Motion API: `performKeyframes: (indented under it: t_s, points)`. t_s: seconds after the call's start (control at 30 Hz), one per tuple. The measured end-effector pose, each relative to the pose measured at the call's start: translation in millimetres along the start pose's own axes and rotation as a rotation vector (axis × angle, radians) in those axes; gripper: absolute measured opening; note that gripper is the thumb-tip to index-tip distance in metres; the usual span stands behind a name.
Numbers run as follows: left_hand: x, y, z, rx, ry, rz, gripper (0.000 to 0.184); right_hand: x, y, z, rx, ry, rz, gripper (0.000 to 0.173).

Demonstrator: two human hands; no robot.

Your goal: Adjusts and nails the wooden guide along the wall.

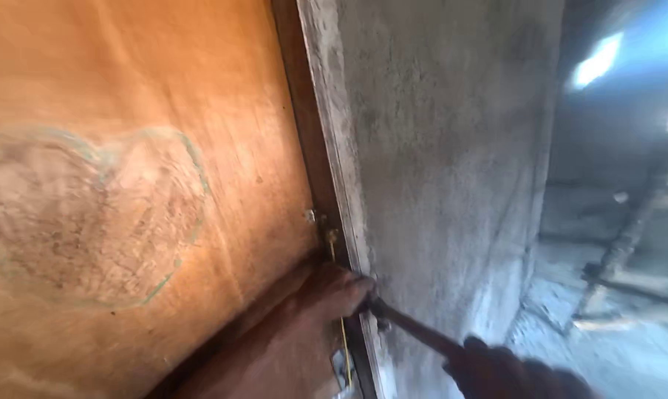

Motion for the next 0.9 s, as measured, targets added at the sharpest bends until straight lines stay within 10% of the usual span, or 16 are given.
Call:
performKeyframes:
  t_s: [0.1,0.33,0.63,0.77,0.9]
  points:
    - [-5.1,-2.6,-3.9,0.133,-0.089,0.036,0.021,-4.8,-12.0,-6.6,-0.143,-0.06,0.135,0.028]
    - [11.7,17.2,-2.1,0.154,-0.131,0.044,0.025,-20.6,-34.7,-46.2,0.243,-0.241,0.253,0.019]
    - [9.3,33.3,13.0,-0.122,-0.185,0.115,0.029,-2.9,-54.9,-59.3,0.496,-0.289,0.349,0.008]
    - [-15.7,45.4,51.2,-0.379,-0.482,0.275,0.026,15.2,-18.5,-55.2,0.703,-0.441,0.339,0.013]
    - [-26.3,105.9,65.9,-0.222,-0.808,0.321,0.049,-11.2,31.2,-40.1,0.795,-0.435,0.224,0.014]
Point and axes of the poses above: each hand's wrist, its own z-axis away from the middle knuckle, its own y-axis out of the palm, x = y × z, the point moved 1 cm from there along -z, towards the middle knuckle, and after that the axes turned 13 degrees about z, right-handed, at the moved point
